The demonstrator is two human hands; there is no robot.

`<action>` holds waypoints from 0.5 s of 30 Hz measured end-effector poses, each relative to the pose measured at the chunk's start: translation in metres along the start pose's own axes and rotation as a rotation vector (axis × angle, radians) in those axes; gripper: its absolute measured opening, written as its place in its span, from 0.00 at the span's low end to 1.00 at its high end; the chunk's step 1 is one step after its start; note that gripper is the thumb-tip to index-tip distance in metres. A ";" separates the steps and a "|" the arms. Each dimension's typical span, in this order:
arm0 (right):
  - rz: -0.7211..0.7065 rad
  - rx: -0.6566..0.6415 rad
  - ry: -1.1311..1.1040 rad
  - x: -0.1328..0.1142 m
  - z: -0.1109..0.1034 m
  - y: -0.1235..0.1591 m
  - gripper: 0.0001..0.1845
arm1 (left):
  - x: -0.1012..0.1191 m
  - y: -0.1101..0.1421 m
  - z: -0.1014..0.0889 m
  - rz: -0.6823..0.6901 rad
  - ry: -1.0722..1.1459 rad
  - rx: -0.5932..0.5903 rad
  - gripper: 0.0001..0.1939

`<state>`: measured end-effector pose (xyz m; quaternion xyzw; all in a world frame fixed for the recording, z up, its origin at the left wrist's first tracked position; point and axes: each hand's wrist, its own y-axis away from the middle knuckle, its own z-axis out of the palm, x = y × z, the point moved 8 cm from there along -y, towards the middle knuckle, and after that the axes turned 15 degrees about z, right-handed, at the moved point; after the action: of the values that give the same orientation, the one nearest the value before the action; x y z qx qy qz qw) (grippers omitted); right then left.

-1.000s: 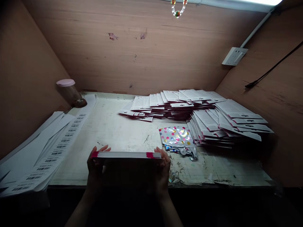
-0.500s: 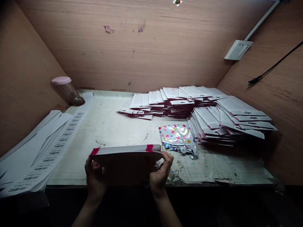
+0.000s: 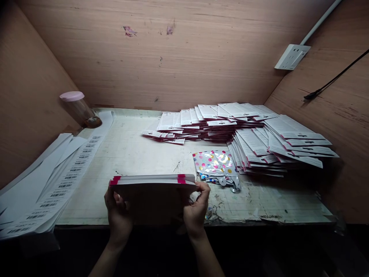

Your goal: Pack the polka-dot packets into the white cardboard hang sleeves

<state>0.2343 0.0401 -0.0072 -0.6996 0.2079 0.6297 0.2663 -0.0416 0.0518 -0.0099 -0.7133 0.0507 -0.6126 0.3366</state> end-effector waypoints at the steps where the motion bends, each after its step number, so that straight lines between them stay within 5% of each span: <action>1: 0.030 -0.046 -0.003 0.002 0.002 -0.003 0.23 | 0.004 -0.001 0.001 0.035 -0.032 -0.004 0.41; 8: 0.050 -0.468 -0.115 -0.004 0.017 -0.009 0.10 | 0.001 -0.007 -0.017 0.047 -0.079 -0.013 0.44; 13: 0.025 -0.622 -0.053 -0.007 0.018 -0.011 0.13 | -0.016 -0.022 -0.007 -0.115 0.019 -0.370 0.18; 15: 0.038 -0.638 -0.051 -0.009 0.017 -0.014 0.13 | -0.017 -0.026 -0.006 -0.135 0.043 -0.416 0.15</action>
<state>0.2294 0.0613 0.0018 -0.7279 0.0061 0.6852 0.0268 -0.0600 0.0775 -0.0097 -0.7559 0.1354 -0.6253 0.1392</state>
